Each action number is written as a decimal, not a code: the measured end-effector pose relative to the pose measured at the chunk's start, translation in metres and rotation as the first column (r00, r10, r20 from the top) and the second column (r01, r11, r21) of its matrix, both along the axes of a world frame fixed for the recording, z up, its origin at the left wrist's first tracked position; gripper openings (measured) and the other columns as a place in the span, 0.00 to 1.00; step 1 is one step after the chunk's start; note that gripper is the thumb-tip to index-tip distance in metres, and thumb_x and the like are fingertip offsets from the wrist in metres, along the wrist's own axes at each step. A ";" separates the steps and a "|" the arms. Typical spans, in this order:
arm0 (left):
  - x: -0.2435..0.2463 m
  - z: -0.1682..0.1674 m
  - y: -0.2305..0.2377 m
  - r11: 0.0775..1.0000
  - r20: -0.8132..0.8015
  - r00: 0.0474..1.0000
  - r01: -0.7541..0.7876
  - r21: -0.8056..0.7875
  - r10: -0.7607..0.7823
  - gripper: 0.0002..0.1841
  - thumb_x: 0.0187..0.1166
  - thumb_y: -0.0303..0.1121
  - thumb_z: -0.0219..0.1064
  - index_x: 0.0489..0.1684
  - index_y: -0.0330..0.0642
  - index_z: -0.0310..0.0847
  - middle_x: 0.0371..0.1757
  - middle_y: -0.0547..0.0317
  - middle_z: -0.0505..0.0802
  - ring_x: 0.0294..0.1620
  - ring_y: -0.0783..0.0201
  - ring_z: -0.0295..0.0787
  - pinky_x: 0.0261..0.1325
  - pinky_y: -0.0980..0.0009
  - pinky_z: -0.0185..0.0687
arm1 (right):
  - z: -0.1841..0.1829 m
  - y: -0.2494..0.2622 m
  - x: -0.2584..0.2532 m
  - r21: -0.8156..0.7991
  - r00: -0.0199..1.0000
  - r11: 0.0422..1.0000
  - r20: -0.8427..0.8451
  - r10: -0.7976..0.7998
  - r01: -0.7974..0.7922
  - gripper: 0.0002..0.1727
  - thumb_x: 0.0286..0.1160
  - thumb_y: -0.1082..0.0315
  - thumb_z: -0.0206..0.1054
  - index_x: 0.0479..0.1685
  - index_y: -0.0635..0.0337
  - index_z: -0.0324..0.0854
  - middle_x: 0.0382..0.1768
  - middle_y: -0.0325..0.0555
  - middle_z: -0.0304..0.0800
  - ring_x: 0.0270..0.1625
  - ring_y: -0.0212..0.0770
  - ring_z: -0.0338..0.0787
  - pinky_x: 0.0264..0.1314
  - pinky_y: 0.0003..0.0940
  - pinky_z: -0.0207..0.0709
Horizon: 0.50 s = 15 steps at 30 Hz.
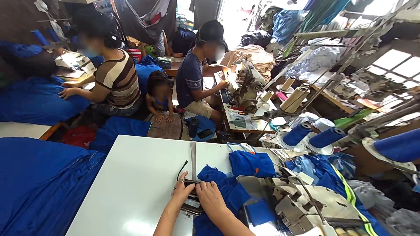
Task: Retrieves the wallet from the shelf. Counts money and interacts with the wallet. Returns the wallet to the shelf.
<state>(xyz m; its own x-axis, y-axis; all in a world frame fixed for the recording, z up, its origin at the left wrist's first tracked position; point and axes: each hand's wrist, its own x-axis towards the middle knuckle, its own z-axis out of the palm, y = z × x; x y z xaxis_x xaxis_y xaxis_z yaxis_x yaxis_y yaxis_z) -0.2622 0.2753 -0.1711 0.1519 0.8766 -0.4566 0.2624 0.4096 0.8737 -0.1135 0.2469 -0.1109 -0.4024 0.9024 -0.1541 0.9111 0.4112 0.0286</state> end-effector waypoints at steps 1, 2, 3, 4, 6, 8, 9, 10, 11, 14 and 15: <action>0.000 -0.002 0.000 1.000 0.008 1.000 -0.005 0.015 0.005 0.41 0.74 0.43 0.66 0.92 0.46 0.57 0.90 0.41 0.64 0.91 0.39 0.55 0.81 0.28 0.51 | -0.002 -0.001 0.002 0.096 0.999 0.995 -0.042 0.005 -0.001 0.14 0.73 0.80 0.63 0.54 0.66 0.88 0.45 0.57 0.93 0.49 0.56 0.95 0.57 0.53 0.84; 0.000 -0.003 0.000 0.999 -0.004 1.000 0.000 0.039 0.000 0.40 0.75 0.41 0.65 0.92 0.45 0.57 0.90 0.41 0.65 0.90 0.39 0.56 0.80 0.28 0.53 | -0.004 -0.002 0.003 0.183 0.997 0.983 -0.076 0.016 -0.002 0.12 0.69 0.80 0.66 0.49 0.64 0.89 0.41 0.55 0.94 0.43 0.54 0.96 0.52 0.51 0.87; 0.000 -0.004 -0.001 0.998 -0.019 1.000 0.005 0.061 -0.004 0.39 0.75 0.37 0.66 0.91 0.44 0.57 0.89 0.40 0.66 0.90 0.39 0.57 0.80 0.27 0.54 | -0.006 -0.001 0.005 0.238 0.994 0.971 -0.105 0.027 -0.001 0.09 0.67 0.80 0.68 0.42 0.63 0.89 0.38 0.54 0.93 0.40 0.53 0.96 0.48 0.50 0.88; 0.001 -0.004 -0.002 0.997 -0.027 1.000 0.007 0.072 -0.005 0.40 0.74 0.34 0.67 0.91 0.43 0.57 0.89 0.40 0.67 0.90 0.39 0.57 0.81 0.27 0.52 | -0.008 0.000 0.006 0.236 0.991 0.972 -0.131 0.029 0.003 0.08 0.65 0.81 0.69 0.40 0.64 0.89 0.38 0.56 0.93 0.39 0.54 0.95 0.46 0.51 0.88; 0.003 -0.002 -0.004 0.998 -0.058 0.998 0.019 0.067 -0.015 0.41 0.72 0.31 0.69 0.92 0.45 0.57 0.89 0.41 0.67 0.90 0.40 0.56 0.82 0.27 0.49 | -0.010 0.001 0.008 0.165 0.991 0.986 -0.136 0.020 0.003 0.10 0.66 0.82 0.67 0.41 0.64 0.90 0.43 0.58 0.92 0.43 0.56 0.94 0.48 0.53 0.87; 0.003 -0.002 -0.004 0.998 -0.058 0.998 0.022 0.062 -0.018 0.42 0.72 0.29 0.69 0.92 0.44 0.56 0.89 0.40 0.66 0.90 0.39 0.56 0.82 0.27 0.49 | -0.008 0.004 0.009 0.092 0.987 0.996 -0.160 0.005 0.010 0.11 0.69 0.83 0.65 0.42 0.64 0.90 0.48 0.60 0.91 0.49 0.58 0.93 0.53 0.54 0.85; 0.003 -0.004 -0.004 0.997 -0.049 0.999 0.017 0.071 -0.013 0.42 0.71 0.28 0.69 0.91 0.43 0.57 0.88 0.39 0.67 0.90 0.38 0.57 0.82 0.28 0.51 | -0.007 0.005 0.010 0.098 0.977 0.995 -0.214 -0.001 0.022 0.09 0.69 0.81 0.66 0.40 0.64 0.91 0.49 0.61 0.90 0.50 0.58 0.93 0.54 0.54 0.85; 0.001 -0.007 -0.005 0.996 -0.036 0.999 0.011 0.088 -0.008 0.41 0.71 0.28 0.69 0.91 0.43 0.58 0.88 0.39 0.68 0.89 0.38 0.58 0.82 0.29 0.53 | -0.006 0.005 0.012 0.133 0.957 0.990 -0.292 -0.003 0.044 0.06 0.69 0.76 0.69 0.40 0.63 0.91 0.50 0.61 0.90 0.52 0.59 0.92 0.54 0.54 0.85; 0.000 -0.010 -0.006 0.994 -0.027 1.000 0.004 0.113 -0.001 0.41 0.71 0.29 0.70 0.90 0.42 0.58 0.88 0.39 0.68 0.89 0.39 0.59 0.82 0.32 0.56 | -0.005 0.004 0.013 0.122 0.932 0.990 -0.362 -0.021 0.070 0.11 0.69 0.67 0.75 0.47 0.61 0.91 0.56 0.61 0.89 0.59 0.61 0.90 0.59 0.57 0.84; -0.005 -0.012 -0.015 0.987 0.064 0.996 -0.074 0.144 0.065 0.43 0.69 0.27 0.74 0.89 0.34 0.57 0.87 0.34 0.67 0.88 0.42 0.62 0.87 0.48 0.60 | 0.011 -0.003 0.011 -0.285 0.915 0.957 -0.368 -0.164 0.057 0.56 0.58 0.46 0.83 0.92 0.48 0.60 0.92 0.64 0.52 0.91 0.68 0.57 0.88 0.71 0.48; -0.007 -0.009 -0.018 0.984 0.103 0.988 -0.125 0.128 0.112 0.45 0.66 0.25 0.75 0.89 0.32 0.55 0.86 0.32 0.67 0.87 0.42 0.62 0.86 0.51 0.62 | 0.008 -0.007 0.008 -0.359 0.927 0.932 -0.335 -0.169 0.040 0.64 0.52 0.44 0.86 0.96 0.43 0.50 0.94 0.64 0.45 0.93 0.70 0.51 0.89 0.74 0.41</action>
<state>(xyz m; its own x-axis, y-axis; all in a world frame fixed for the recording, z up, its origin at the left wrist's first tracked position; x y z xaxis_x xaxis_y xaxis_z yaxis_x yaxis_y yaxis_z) -0.2693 0.2571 -0.1798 0.0804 0.9430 -0.3229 0.1319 0.3111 0.9412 -0.1055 0.2400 -0.1031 -0.3942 0.8602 -0.3236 0.8719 0.2388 -0.4275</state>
